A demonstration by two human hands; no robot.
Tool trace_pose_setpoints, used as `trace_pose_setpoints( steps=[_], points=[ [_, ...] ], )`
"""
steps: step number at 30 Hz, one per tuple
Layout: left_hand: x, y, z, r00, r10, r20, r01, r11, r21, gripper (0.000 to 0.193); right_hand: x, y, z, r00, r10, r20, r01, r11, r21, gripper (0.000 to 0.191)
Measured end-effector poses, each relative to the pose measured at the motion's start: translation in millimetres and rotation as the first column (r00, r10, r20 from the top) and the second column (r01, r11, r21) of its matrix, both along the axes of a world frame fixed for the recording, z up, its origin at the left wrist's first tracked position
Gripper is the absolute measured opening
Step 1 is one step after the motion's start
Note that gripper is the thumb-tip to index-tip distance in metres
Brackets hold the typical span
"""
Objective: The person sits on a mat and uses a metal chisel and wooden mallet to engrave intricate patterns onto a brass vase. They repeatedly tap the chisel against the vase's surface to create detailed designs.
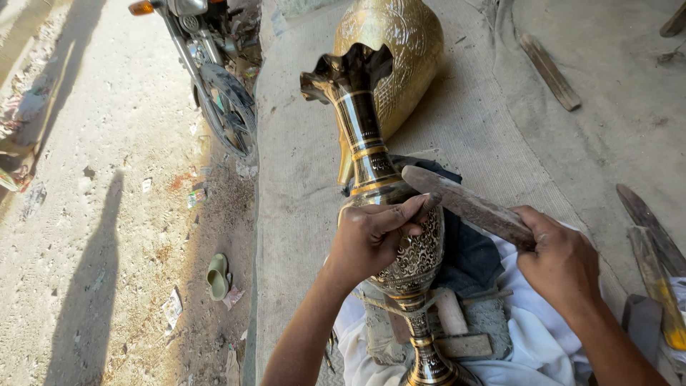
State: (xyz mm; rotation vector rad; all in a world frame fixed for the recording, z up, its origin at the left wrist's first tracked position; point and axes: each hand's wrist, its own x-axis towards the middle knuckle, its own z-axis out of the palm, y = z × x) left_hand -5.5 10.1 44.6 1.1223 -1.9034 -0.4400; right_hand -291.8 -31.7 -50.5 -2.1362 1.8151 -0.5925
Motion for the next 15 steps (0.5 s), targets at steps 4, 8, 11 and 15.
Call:
trace_pose_setpoints(
  steps=[4,8,11,15],
  points=[
    [-1.7,0.8,-2.4,0.999,0.029,-0.018,-0.029,1.0,-0.005,0.049,-4.1,-9.1,17.3,0.992,-0.057,0.117,0.064,0.996,-0.058,0.061],
    [-5.1,2.3,-7.0,0.998,0.044,-0.054,-0.045,0.999,-0.02,0.047,9.2,-16.2,43.9,0.785,0.297,0.544,-0.181,0.949,-0.256,0.021],
    [-6.1,1.2,-9.5,0.996,0.016,-0.087,-0.018,1.0,-0.021,0.046,8.7,-17.5,60.5,0.96,0.167,0.226,-0.122,0.972,-0.2,0.038],
    [-5.9,-0.6,-9.0,0.996,0.014,-0.091,-0.01,0.999,0.043,0.042,12.8,-17.4,64.6,0.837,0.179,0.518,-0.097,0.979,-0.182,0.029]
  ],
)
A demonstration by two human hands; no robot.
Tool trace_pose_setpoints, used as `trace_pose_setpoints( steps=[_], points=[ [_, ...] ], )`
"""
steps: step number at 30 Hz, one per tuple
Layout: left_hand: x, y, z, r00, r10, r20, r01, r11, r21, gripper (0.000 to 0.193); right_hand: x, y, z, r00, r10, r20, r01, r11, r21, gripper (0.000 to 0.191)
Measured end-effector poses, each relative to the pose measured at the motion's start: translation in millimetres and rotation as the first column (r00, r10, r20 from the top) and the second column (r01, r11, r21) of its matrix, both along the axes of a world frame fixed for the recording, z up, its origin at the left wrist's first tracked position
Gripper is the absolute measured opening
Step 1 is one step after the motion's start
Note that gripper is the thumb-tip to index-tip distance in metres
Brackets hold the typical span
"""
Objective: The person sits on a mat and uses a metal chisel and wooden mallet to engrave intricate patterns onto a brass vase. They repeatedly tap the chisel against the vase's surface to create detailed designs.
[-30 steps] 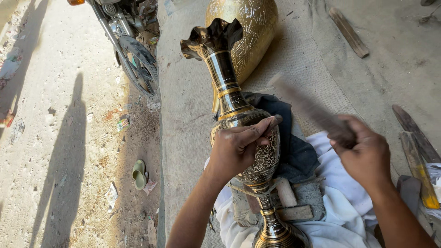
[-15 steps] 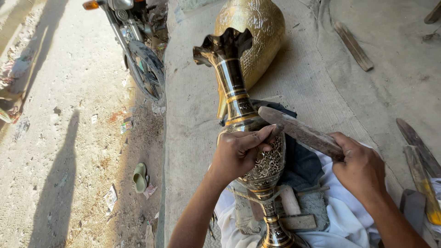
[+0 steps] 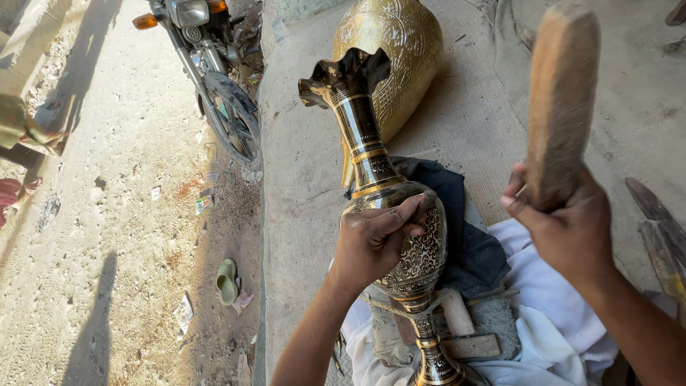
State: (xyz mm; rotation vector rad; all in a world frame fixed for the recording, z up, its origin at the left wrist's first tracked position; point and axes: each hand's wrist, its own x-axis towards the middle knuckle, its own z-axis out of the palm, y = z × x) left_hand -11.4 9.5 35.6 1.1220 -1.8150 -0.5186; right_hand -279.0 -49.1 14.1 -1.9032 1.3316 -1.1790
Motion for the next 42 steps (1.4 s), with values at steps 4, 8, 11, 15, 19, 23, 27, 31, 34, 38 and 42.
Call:
trace_pose_setpoints(
  steps=[4,8,11,15,19,23,27,31,34,38,42],
  points=[
    [-0.5,0.1,3.1,1.0,0.01,0.025,-0.008,0.998,-0.064,0.04,4.0,0.8,-3.0,0.942,-0.073,-0.327,0.064,0.997,-0.038,0.032],
    [-1.0,-0.4,5.3,0.998,0.018,0.056,-0.016,0.999,-0.042,0.042,4.2,3.3,-5.2,1.0,0.017,0.027,-0.017,1.0,0.005,0.033],
    [-0.4,-2.6,5.9,0.999,0.024,0.037,-0.027,0.997,0.075,0.041,2.4,5.2,-8.0,0.981,-0.04,-0.189,0.042,0.999,0.008,0.036],
    [0.4,-5.1,6.2,0.999,-0.003,0.044,0.003,1.0,0.003,0.041,-0.3,5.0,-13.7,0.976,-0.043,-0.213,0.026,0.996,-0.083,0.04],
    [0.8,-5.5,7.3,0.998,-0.012,0.058,0.011,1.0,0.007,0.043,-5.4,2.4,-17.8,0.996,-0.067,-0.054,0.08,0.954,0.29,0.036],
    [1.2,-5.3,8.8,0.994,0.021,0.109,-0.023,0.999,0.022,0.045,-8.3,2.2,-19.8,0.992,-0.029,-0.121,0.036,0.998,0.052,0.041],
    [1.0,-5.9,9.5,0.995,-0.002,0.097,0.002,1.0,0.001,0.044,-3.5,6.7,-20.8,0.991,-0.017,0.131,0.004,0.995,0.102,0.036],
    [1.2,-5.9,9.2,0.995,0.003,0.099,-0.004,1.0,0.013,0.044,0.2,9.7,-18.1,0.957,-0.122,-0.263,0.102,0.991,-0.087,0.033],
    [1.3,-7.3,9.2,0.991,0.022,0.135,-0.03,0.998,0.058,0.042,-0.4,8.7,-16.0,0.899,-0.082,0.429,-0.028,0.969,0.244,0.023],
    [0.7,-8.2,10.4,0.995,-0.008,0.096,-0.001,0.995,0.096,0.042,-1.3,7.4,-18.9,0.979,-0.023,-0.203,0.017,0.999,-0.034,0.024],
    [1.0,-6.9,11.7,0.993,-0.016,0.114,0.012,0.999,0.037,0.042,3.4,9.7,-26.0,0.982,-0.017,0.19,-0.004,0.994,0.108,0.016]
  ],
)
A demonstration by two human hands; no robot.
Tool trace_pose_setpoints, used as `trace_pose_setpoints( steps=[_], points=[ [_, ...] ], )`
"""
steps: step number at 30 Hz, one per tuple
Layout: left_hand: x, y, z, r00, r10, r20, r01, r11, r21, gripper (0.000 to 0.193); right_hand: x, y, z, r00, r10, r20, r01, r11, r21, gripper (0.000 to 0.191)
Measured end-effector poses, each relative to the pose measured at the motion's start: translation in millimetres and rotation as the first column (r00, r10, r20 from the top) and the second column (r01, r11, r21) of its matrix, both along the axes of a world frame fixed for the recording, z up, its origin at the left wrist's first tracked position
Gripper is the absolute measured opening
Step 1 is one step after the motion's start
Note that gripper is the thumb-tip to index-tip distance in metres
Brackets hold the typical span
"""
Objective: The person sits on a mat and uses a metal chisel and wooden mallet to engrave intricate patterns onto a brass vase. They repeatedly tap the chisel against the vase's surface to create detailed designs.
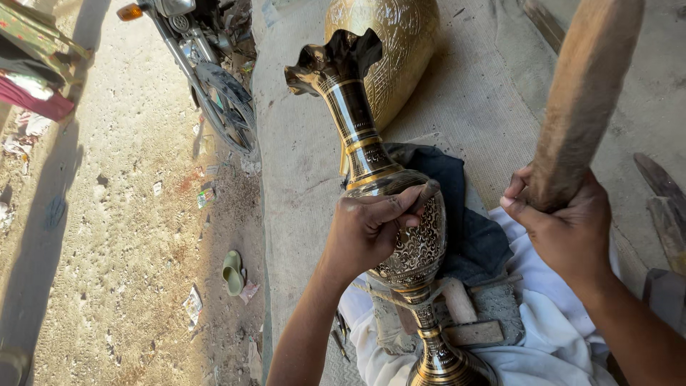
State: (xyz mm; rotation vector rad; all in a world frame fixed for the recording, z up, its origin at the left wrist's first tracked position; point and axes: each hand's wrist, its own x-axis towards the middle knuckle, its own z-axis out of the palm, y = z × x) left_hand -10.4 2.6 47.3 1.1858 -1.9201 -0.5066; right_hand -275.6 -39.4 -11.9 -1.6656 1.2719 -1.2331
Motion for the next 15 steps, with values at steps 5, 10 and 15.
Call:
trace_pose_setpoints(
  steps=[5,10,15],
  points=[
    [1.9,-0.4,-0.5,1.0,0.0,0.002,0.0,0.999,0.036,0.043,5.3,0.7,0.5,1.0,-0.003,-0.027,0.001,0.999,-0.055,0.026],
    [3.4,-3.2,0.4,0.999,-0.034,-0.014,0.034,0.999,0.034,0.046,5.8,-0.4,6.7,0.819,-0.106,-0.565,-0.056,0.964,-0.262,0.032],
    [5.1,-0.8,2.3,0.997,0.012,0.072,-0.016,0.998,0.059,0.045,10.1,-0.1,0.3,0.972,0.035,0.234,-0.022,0.998,-0.058,0.025]
  ],
)
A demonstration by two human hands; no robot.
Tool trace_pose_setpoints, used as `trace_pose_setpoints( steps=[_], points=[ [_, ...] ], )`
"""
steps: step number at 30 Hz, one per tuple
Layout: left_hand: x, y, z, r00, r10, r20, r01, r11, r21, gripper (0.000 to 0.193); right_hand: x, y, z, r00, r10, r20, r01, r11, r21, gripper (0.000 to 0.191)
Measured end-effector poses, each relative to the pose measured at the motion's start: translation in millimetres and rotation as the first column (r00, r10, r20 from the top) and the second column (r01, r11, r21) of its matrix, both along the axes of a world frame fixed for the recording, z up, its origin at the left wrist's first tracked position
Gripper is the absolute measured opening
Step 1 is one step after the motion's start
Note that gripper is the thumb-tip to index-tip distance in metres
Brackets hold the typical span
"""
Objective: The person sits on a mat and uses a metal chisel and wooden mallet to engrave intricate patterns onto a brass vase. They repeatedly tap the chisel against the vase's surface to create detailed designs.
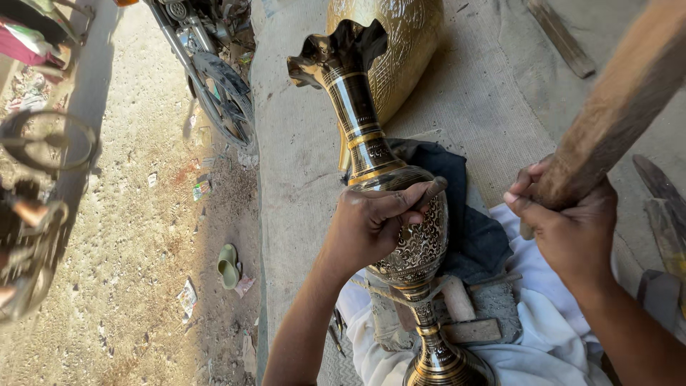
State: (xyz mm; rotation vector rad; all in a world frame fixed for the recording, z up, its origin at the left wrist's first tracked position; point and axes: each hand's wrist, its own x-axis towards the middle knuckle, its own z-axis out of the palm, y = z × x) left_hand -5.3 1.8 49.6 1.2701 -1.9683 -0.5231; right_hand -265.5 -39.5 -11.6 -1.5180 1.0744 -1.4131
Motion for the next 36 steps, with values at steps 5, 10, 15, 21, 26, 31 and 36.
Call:
trace_pose_setpoints(
  steps=[5,10,15,21,26,31,36],
  points=[
    [2.1,-3.6,-1.7,0.994,-0.065,-0.089,0.06,0.996,-0.06,0.045,-2.2,-0.6,-8.3,0.939,-0.057,-0.339,0.043,0.998,-0.049,0.025],
    [3.2,-5.2,-0.2,0.996,-0.065,-0.063,0.062,0.997,-0.039,0.046,-1.4,-1.4,-8.1,0.839,-0.097,-0.535,0.047,0.993,-0.106,0.028],
    [5.5,-3.7,7.3,0.998,-0.063,-0.016,0.062,0.997,-0.054,0.045,4.3,-0.5,-4.9,1.0,0.016,0.004,-0.016,1.0,-0.001,0.024],
    [8.8,-4.7,7.0,0.999,-0.051,0.001,0.051,0.997,-0.06,0.046,3.1,1.8,-8.4,0.994,0.024,-0.103,-0.017,0.997,0.072,0.029],
    [11.8,-5.8,3.2,0.987,-0.107,-0.123,0.099,0.993,-0.066,0.047,4.3,4.9,-5.5,0.882,-0.062,-0.468,0.091,0.995,0.04,0.033],
    [16.3,-4.7,4.0,0.998,-0.059,-0.007,0.058,0.994,-0.088,0.044,7.8,14.3,7.6,0.903,-0.102,-0.418,0.129,0.991,0.038,0.028],
    [20.2,-4.1,2.5,0.996,-0.074,-0.04,0.069,0.992,-0.104,0.048,7.0,25.8,9.1,0.887,-0.188,-0.421,0.224,0.974,0.038,0.035]
  ],
)
